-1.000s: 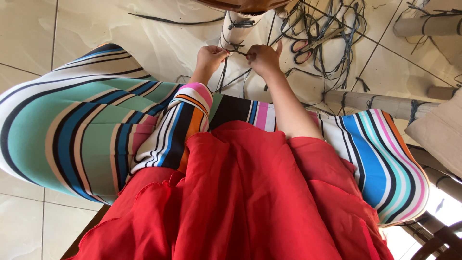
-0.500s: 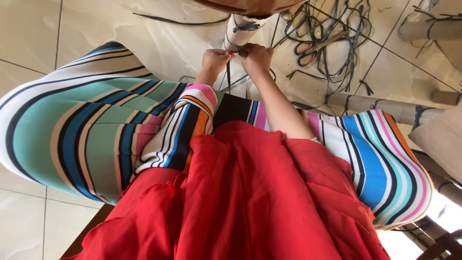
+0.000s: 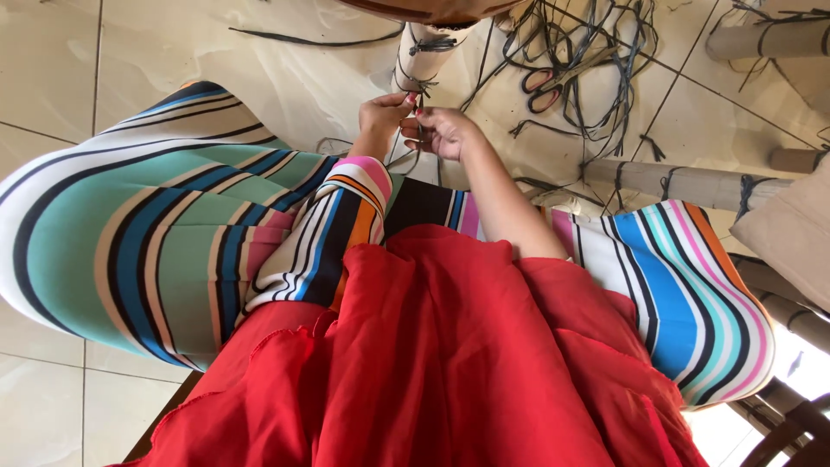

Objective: Wrapping the legs of a wooden chair with thin strips of material for protection or decoration.

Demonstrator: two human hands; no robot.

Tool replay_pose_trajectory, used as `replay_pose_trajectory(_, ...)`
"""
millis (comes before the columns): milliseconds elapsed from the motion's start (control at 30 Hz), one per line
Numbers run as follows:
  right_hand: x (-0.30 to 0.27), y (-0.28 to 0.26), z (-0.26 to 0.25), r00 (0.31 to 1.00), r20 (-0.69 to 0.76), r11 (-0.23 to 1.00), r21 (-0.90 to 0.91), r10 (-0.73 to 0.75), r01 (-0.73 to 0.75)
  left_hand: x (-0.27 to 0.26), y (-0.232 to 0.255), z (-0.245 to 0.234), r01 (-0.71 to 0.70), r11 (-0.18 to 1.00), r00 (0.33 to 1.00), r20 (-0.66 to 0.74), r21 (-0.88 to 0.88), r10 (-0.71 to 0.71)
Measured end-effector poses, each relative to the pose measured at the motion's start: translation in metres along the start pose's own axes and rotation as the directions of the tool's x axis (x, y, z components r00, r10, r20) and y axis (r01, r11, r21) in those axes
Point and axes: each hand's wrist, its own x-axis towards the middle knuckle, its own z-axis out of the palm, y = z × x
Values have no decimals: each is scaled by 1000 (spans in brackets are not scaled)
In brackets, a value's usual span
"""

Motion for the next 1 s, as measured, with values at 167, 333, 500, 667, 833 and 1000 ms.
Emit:
replay_pose_trajectory(167,5,14,-7,897,-24,766,-532,-441,362,-12,18,4,123,984,992,0,-131,-124)
replay_pose_trajectory(333,56,17,-24,667,-99,365,-891,-738,271,-25,49,-10,205,976,978,61,-74,-201)
replay_pose_trajectory(500,32,8,0,576,-140,288,-942,-806,173,-8,37,-10,-9,999,1000,6,36,9)
replay_pose_trajectory(667,44,21,10,717,-346,794,-317,-605,518,-21,35,-17,-55,995,997,50,-89,60)
replay_pose_trajectory(833,29,14,13,896,-318,934,71,-311,350,-59,63,-22,24,993,998,58,-113,-18)
replay_pose_trajectory(1000,46,23,-3,931,-256,946,129,-259,299,-29,35,-18,-40,998,999,36,-38,41)
